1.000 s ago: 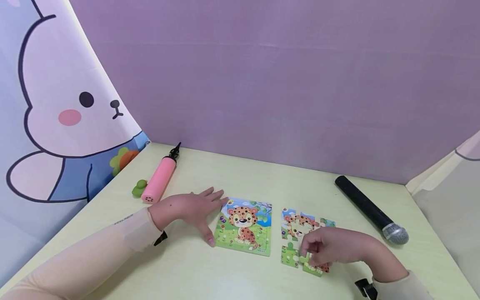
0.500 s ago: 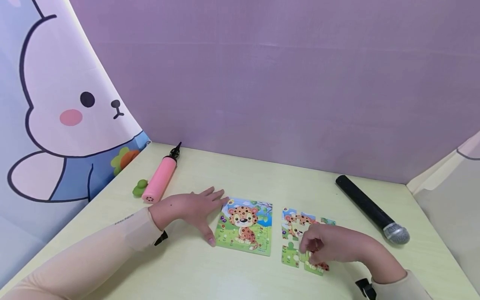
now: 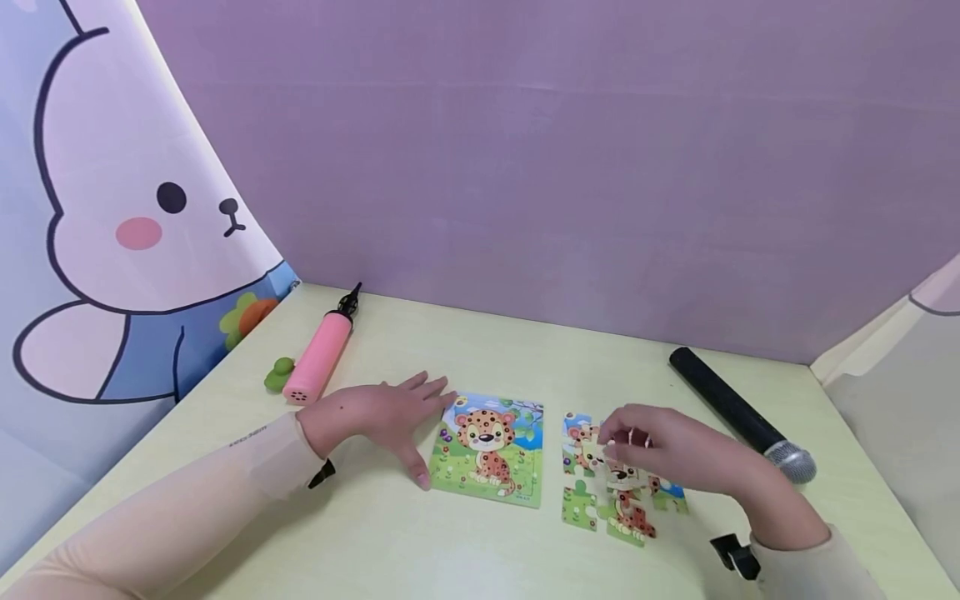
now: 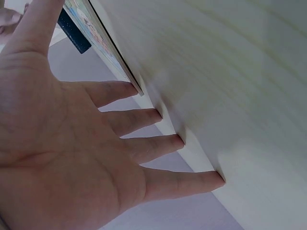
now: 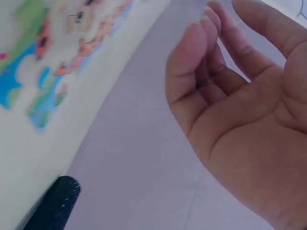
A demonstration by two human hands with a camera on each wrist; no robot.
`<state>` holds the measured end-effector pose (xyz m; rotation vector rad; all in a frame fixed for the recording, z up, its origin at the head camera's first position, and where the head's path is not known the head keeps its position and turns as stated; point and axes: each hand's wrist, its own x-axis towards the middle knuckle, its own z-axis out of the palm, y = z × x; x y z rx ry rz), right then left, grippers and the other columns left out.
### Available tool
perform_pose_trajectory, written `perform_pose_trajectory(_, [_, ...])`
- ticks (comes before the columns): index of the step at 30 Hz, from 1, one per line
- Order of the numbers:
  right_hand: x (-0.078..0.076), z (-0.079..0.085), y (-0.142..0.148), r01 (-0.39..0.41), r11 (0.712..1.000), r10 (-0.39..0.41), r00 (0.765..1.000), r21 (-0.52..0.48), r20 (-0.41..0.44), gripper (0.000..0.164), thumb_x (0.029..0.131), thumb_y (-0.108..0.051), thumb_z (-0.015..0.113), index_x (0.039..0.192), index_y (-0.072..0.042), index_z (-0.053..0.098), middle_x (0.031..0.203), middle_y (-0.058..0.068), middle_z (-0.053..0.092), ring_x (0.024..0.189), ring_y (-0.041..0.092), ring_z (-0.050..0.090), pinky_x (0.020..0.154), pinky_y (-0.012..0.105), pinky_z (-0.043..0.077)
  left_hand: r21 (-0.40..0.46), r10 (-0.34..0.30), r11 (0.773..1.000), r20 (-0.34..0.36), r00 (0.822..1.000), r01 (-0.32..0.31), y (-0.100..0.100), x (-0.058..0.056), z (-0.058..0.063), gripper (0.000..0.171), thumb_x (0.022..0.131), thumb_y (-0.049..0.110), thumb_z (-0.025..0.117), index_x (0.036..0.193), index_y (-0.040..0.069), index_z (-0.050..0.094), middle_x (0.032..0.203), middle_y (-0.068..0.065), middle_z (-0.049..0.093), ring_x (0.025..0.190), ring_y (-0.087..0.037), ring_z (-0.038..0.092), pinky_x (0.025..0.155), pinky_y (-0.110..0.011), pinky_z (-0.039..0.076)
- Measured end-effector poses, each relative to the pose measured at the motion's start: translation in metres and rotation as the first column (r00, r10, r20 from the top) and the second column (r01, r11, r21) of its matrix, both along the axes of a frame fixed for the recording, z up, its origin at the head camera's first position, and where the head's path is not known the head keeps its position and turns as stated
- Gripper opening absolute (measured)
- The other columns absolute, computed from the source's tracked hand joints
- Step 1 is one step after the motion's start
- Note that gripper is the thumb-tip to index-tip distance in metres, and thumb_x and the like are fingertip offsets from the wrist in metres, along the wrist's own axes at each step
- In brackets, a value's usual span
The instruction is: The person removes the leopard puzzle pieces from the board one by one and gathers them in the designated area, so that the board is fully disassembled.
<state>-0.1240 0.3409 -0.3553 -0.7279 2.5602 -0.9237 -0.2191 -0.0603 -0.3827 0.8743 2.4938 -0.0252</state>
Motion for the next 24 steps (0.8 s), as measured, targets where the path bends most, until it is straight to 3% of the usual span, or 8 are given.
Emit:
perform_pose_trajectory(5, [-0.003, 0.011, -0.013, 0.051, 0.998, -0.052, 0.997, -0.026, -0.053, 0.017, 0.111, -0.026, 0.06, 0.124, -0.018, 0.067, 0.1, 0.004, 0.068, 0.087, 0.014, 0.063, 0.068, 0.025, 0.055, 0.003, -0.001, 1.0, -0.002, 1.0, 0.001, -0.001, -0.001, -0.002, 0.139, 0.069, 0.079, 0.086, 0.174, 0.022, 0.015, 0.183, -0.008, 0.006, 0.17, -0.042, 0.004, 0.126, -0.079, 0.024])
perform_pose_trajectory(11, [-0.008, 0.014, -0.034, 0.075, 0.997, -0.077, 0.995, -0.037, -0.057, 0.02, 0.111, -0.031, 0.061, 0.127, -0.021, 0.066, 0.101, 0.003, 0.067, 0.086, 0.016, 0.063, 0.066, 0.027, 0.055, 0.005, -0.003, 1.0, 0.0, 1.0, 0.003, 0.0, -0.002, -0.005, 0.139, 0.069, 0.08, 0.085, 0.174, 0.022, 0.015, 0.183, -0.008, 0.006, 0.17, -0.042, 0.004, 0.126, -0.079, 0.025])
perform_pose_trajectory(24, [-0.024, 0.004, -0.069, 0.053, 0.998, -0.054, 0.998, -0.043, -0.012, 0.041, 0.106, -0.036, 0.068, 0.139, -0.014, 0.058, 0.112, 0.006, 0.067, 0.094, 0.016, 0.067, 0.071, 0.028, 0.059, -0.003, -0.001, 1.0, 0.002, 1.0, 0.001, 0.0, -0.002, -0.004, 0.139, 0.069, 0.079, 0.086, 0.174, 0.022, 0.015, 0.183, -0.008, 0.005, 0.17, -0.042, 0.003, 0.127, -0.078, 0.024])
